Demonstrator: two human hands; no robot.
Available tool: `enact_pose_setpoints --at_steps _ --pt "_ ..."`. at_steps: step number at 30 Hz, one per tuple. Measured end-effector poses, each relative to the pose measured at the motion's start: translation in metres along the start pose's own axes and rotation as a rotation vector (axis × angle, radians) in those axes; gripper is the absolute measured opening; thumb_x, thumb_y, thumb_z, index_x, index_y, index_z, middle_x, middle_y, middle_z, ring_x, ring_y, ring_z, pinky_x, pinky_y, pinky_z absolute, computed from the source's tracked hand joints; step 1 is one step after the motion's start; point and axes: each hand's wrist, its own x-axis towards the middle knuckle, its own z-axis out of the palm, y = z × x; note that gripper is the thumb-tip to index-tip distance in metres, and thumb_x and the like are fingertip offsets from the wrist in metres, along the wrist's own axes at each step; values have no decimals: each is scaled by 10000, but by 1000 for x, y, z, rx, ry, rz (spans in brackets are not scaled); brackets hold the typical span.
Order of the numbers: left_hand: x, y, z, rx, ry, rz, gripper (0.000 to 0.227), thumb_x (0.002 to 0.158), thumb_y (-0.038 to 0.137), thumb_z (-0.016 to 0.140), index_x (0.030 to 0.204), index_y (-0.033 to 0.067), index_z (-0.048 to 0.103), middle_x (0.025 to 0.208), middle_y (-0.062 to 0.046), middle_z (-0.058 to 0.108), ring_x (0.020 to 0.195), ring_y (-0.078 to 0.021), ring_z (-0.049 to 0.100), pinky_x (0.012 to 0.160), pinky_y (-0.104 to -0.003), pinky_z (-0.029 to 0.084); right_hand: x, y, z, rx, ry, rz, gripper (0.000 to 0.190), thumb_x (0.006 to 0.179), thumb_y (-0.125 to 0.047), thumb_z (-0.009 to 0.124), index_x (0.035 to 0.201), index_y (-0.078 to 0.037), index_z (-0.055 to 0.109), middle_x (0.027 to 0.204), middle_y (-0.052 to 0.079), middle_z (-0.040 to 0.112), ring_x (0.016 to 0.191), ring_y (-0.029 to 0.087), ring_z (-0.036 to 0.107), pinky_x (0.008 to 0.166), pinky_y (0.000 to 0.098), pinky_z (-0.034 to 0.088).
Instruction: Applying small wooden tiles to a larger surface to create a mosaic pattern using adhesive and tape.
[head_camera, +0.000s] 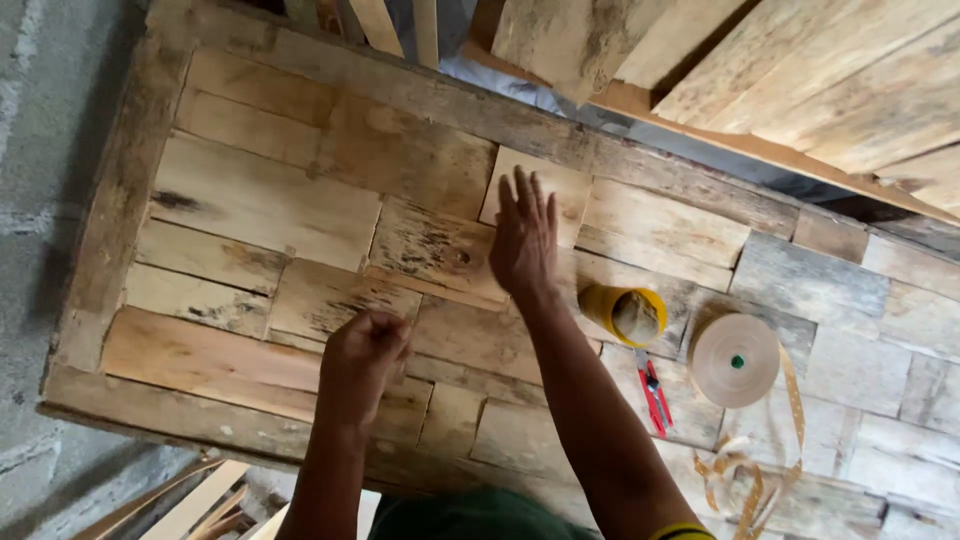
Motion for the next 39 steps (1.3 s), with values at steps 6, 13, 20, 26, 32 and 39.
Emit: enact_pose_setpoints --at_steps 6,13,20,26,32,39 --pt "-7 5 -18 -26 -15 37 76 932 78 714 979 20 703 836 -30 698 734 -108 635 703 -264 544 32 45 49 -253 -259 85 699 1012 -265 504 1634 -70 252 1729 131 138 1595 342 95 1270 557 40" --pt "-12 22 -28 -75 -45 -61 120 910 81 722 1004 6 729 842 -60 723 755 -139 670 705 -293 567 33 48 62 -273 -314 87 742 1029 -366 474 1642 -42 209 1729 148 89 1594 350 60 1268 559 12" --pt "43 3 1 -35 -147 -183 138 915 124 721 967 -4 717 826 -94 729 741 -165 664 704 -313 558 30 48 59 -239 -299 77 742 1032 -362 488 1641 -30 226 1733 166 101 1596 370 62 1266 579 9" --pt "98 -9 49 133 -125 -291 139 909 164 718 923 28 691 797 -106 727 660 -188 677 623 -348 600 38 29 42 -290 -335 110 735 990 -350 520 1605 -40 263 1711 171 138 1570 383 57 1234 607 21" --pt "155 -59 72 285 -14 158 83 932 105 740 911 35 702 800 -64 702 690 -123 649 602 -294 561 31 36 56 -164 -253 108 749 1001 -272 597 1636 -37 279 1721 170 236 1590 370 184 1295 555 128" --pt "151 -28 96 241 109 -55 47 924 83 708 922 37 714 810 -80 722 652 -142 653 574 -310 548 38 26 43 -219 -243 26 984 735 -299 809 1585 -211 322 1626 269 257 1472 478 265 1203 612 184"
